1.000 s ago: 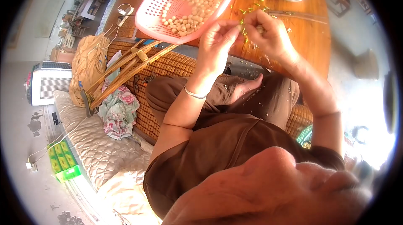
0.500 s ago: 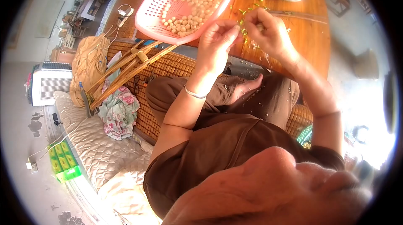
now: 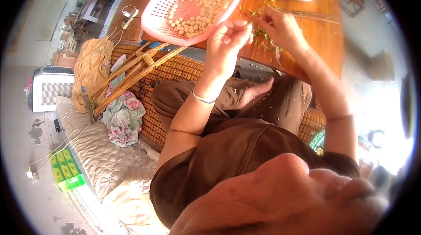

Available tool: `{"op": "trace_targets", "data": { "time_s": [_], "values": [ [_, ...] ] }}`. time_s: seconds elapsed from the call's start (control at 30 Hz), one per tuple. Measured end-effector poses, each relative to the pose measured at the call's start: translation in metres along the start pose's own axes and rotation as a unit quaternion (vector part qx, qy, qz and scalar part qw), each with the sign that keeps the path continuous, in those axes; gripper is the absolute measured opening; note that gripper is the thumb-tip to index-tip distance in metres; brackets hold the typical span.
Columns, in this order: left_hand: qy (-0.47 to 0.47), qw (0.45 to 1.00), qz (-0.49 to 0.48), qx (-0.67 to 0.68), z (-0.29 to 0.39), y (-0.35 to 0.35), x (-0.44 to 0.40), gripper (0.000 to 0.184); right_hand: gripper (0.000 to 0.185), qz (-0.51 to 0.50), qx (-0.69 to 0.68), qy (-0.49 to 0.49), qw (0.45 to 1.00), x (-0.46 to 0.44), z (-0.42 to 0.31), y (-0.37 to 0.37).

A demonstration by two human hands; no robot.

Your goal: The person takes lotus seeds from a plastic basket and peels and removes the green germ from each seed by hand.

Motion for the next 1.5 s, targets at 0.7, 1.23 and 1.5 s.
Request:
{"op": "trace_targets", "data": {
  "time_s": [0.7, 1.23, 1.5],
  "values": [
    [0.039, 0.991, 0.07, -0.106, 0.011, -0.004, 0.007, 0.012, 0.014, -0.067, -0.208, -0.066, 0.974, 0.008, -0.044, 0.002],
    [0.054, 0.987, 0.071, -0.134, 0.013, -0.005, 0.007, 0.007, 0.011, -0.049, -0.152, -0.073, 0.984, 0.011, -0.052, 0.005],
    [0.075, 0.981, 0.059, -0.171, 0.017, 0.001, 0.006, 0.005, 0.009, -0.049, -0.115, -0.069, 0.99, 0.015, -0.058, 0.003]
  ]
}}
Point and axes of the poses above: each hand's wrist, its own x-axis away from the middle knuckle, its own y-axis out of the palm, z = x × y, the point moved 10 cm from there along -x, towards the middle knuckle, and after that the axes turned 12 degrees about -z, right-handed, at the moved point
